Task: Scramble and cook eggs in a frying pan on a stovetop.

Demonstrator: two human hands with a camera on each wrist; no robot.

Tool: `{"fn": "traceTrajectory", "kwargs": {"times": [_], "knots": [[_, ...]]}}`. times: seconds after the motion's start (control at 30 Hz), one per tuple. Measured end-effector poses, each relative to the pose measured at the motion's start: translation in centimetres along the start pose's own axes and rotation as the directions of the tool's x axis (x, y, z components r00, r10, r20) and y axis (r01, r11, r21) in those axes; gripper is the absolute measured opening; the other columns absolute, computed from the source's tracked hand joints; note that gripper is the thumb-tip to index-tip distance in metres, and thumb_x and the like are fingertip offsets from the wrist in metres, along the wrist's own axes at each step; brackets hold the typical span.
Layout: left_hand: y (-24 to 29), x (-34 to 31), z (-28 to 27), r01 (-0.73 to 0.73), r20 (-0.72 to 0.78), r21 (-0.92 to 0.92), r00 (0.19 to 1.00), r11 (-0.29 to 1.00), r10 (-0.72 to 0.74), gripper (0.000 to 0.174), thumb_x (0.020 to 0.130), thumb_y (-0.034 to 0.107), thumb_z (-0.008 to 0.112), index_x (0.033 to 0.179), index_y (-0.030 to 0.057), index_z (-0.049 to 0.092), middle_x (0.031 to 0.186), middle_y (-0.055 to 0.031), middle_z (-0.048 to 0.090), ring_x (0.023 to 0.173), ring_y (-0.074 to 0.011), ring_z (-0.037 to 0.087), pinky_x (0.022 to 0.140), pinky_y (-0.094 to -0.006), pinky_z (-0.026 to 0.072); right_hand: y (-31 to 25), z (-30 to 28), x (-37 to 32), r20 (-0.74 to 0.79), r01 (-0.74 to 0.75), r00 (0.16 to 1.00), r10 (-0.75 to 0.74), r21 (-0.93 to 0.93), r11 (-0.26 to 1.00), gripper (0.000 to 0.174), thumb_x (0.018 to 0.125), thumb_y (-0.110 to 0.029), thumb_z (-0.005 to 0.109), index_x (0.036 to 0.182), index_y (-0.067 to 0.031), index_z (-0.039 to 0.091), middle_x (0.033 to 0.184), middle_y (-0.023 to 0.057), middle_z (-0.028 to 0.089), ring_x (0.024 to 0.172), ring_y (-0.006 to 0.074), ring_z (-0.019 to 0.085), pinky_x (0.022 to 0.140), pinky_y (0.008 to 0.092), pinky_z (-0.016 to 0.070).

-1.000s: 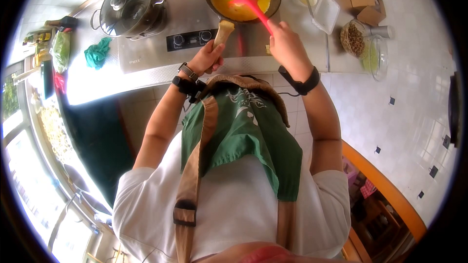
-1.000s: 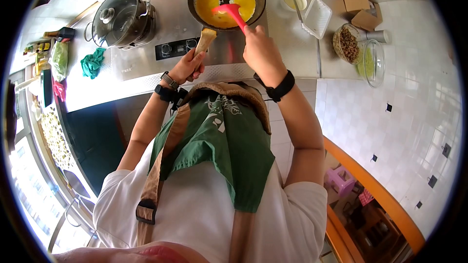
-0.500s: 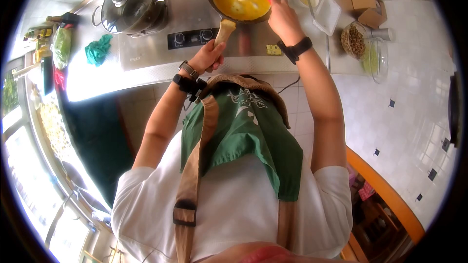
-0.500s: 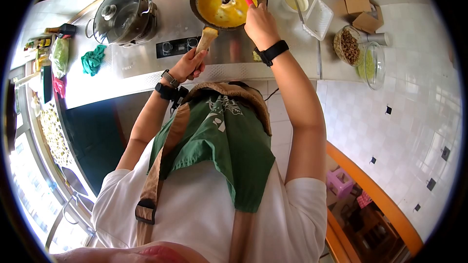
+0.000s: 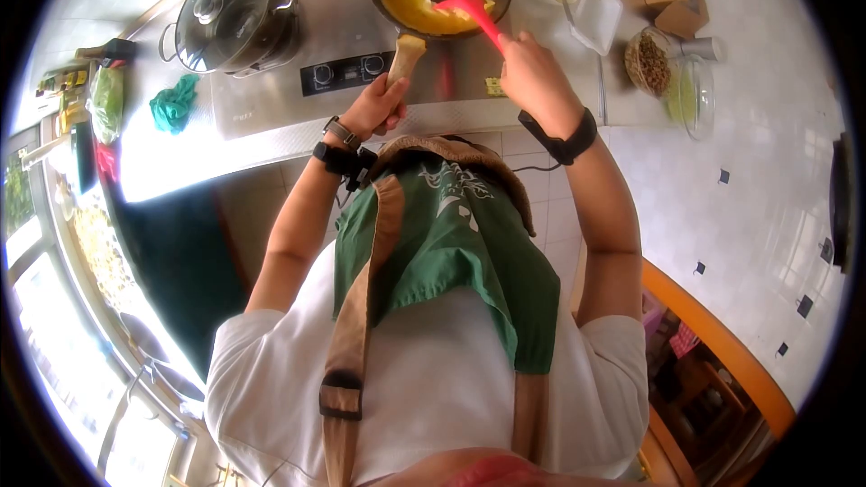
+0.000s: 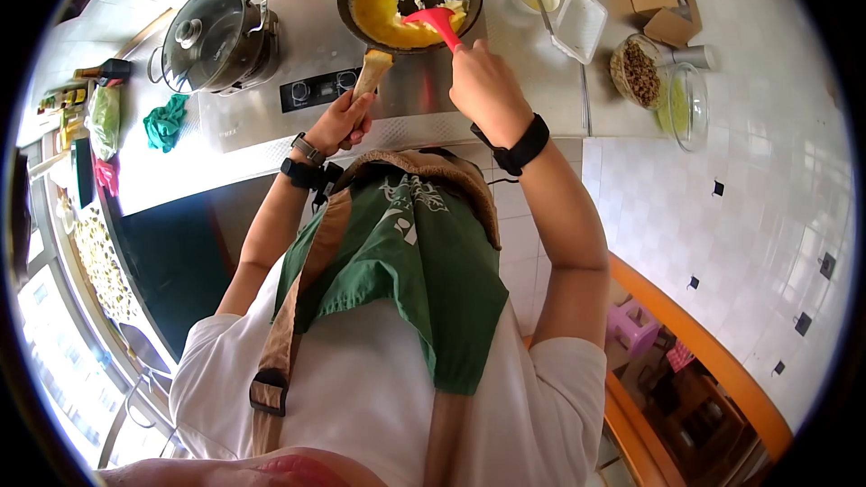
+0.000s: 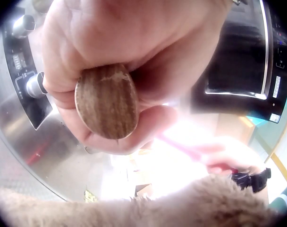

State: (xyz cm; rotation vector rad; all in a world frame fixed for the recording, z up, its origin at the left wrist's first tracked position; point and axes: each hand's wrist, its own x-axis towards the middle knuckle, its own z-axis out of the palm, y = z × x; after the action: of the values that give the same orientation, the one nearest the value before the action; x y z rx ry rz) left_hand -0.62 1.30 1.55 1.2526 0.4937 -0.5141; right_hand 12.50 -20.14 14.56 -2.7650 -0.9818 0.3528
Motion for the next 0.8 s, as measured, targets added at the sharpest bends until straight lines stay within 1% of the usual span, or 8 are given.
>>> {"fn": "traceTrajectory", "kwargs": {"times": [0.03,0.1,0.13,0.2,0.23,0.37,0.57,0.8], "knots": [[0.0,0.0,0.0,0.000,-0.004,0.002,1.000,1.000,0.000,0.032,0.098,0.040,0.048,0.109,0.0103,0.044,0.065,-0.0016,0.050,0.044,-0.0054,0.041,0.036,-0.0204,0.0299,0.3,-0.1,0.0,0.000,0.000,1.000,0.000,0.000,1.000,0.021,0.078,-0.003,0.055,0.097,0.0065,0.058,0.091,0.0255,0.058,0.079,0.0409,0.062,0.074,0.0456,0.0525],[-0.2,0.2,-0.1,-0.018,-0.004,-0.007,1.000,1.000,0.018,0.032,0.098,0.039,0.048,0.109,0.0101,0.043,0.065,-0.0017,0.050,0.044,-0.0054,0.040,0.036,-0.0204,0.0300,0.9,-0.3,0.1,-0.086,0.041,0.996,-0.034,0.081,0.996,0.024,0.080,-0.004,0.054,0.102,0.0049,0.058,0.091,0.0240,0.058,0.080,0.0406,0.061,0.075,0.0457,0.0518],[-0.3,0.3,-0.1,-0.031,-0.004,-0.014,1.000,0.999,0.031,0.031,0.098,0.039,0.048,0.109,0.0098,0.043,0.064,-0.0017,0.050,0.044,-0.0053,0.040,0.036,-0.0205,0.0301,1.0,-0.3,0.2,-0.086,0.041,0.996,-0.034,0.081,0.996,0.024,0.080,-0.004,0.054,0.102,0.0049,0.058,0.091,0.0240,0.058,0.080,0.0406,0.061,0.075,0.0457,0.0518],[-0.6,0.3,-0.1,-0.043,-0.001,-0.034,0.999,0.999,0.043,0.031,0.098,0.038,0.048,0.109,0.0097,0.043,0.064,-0.0019,0.050,0.044,-0.0053,0.040,0.036,-0.0205,0.0301,1.1,-0.3,0.7,-0.183,-0.001,0.983,0.016,0.081,0.997,0.027,0.082,-0.006,0.054,0.107,0.0022,0.058,0.091,0.0229,0.058,0.082,0.0408,0.061,0.076,0.0455,0.0514],[-0.6,0.2,-0.1,-0.052,0.006,-0.048,0.999,0.998,0.052,0.030,0.099,0.037,0.048,0.109,0.0096,0.042,0.065,-0.0020,0.050,0.043,-0.0053,0.040,0.036,-0.0206,0.0301,1.7,0.0,1.8,-0.197,-0.018,0.980,0.027,0.051,0.999,0.029,0.082,-0.006,0.054,0.110,0.0013,0.057,0.093,0.0231,0.058,0.083,0.0410,0.061,0.076,0.0453,0.0518],[0.0,-0.1,0.3,-0.043,-0.021,-0.027,0.999,0.999,0.043,0.029,0.099,0.037,0.048,0.106,0.0091,0.043,0.064,-0.0018,0.050,0.042,-0.0054,0.040,0.036,-0.0208,0.0305,2.7,1.0,3.1,-0.196,-0.029,0.980,0.036,0.037,0.999,0.032,0.082,-0.007,0.055,0.113,0.0003,0.056,0.098,0.0227,0.057,0.084,0.0406,0.062,0.076,0.0459,0.0523],[0.8,-0.5,0.4,-0.101,-0.108,0.099,0.988,0.990,0.112,0.034,0.098,0.038,0.049,0.101,0.0044,0.047,0.060,-0.0014,0.050,0.040,-0.0057,0.041,0.035,-0.0212,0.0312,3.2,2.2,3.1,-0.167,-0.082,0.983,0.077,-0.021,0.996,0.031,0.081,-0.006,0.056,0.111,0.0029,0.056,0.096,0.0235,0.057,0.081,0.0406,0.063,0.073,0.0452,0.0533],[1.8,-1.2,0.8,-0.125,-0.192,0.227,0.967,0.966,0.170,0.035,0.097,0.037,0.050,0.096,0.0022,0.049,0.057,-0.0012,0.051,0.038,-0.0063,0.040,0.034,-0.0221,0.0313,3.0,1.7,1.9,-0.143,-0.068,0.988,0.065,-0.020,0.997,0.031,0.081,-0.005,0.056,0.110,0.0035,0.055,0.095,0.0244,0.057,0.078,0.0412,0.063,0.070,0.0461,0.0533]]}}
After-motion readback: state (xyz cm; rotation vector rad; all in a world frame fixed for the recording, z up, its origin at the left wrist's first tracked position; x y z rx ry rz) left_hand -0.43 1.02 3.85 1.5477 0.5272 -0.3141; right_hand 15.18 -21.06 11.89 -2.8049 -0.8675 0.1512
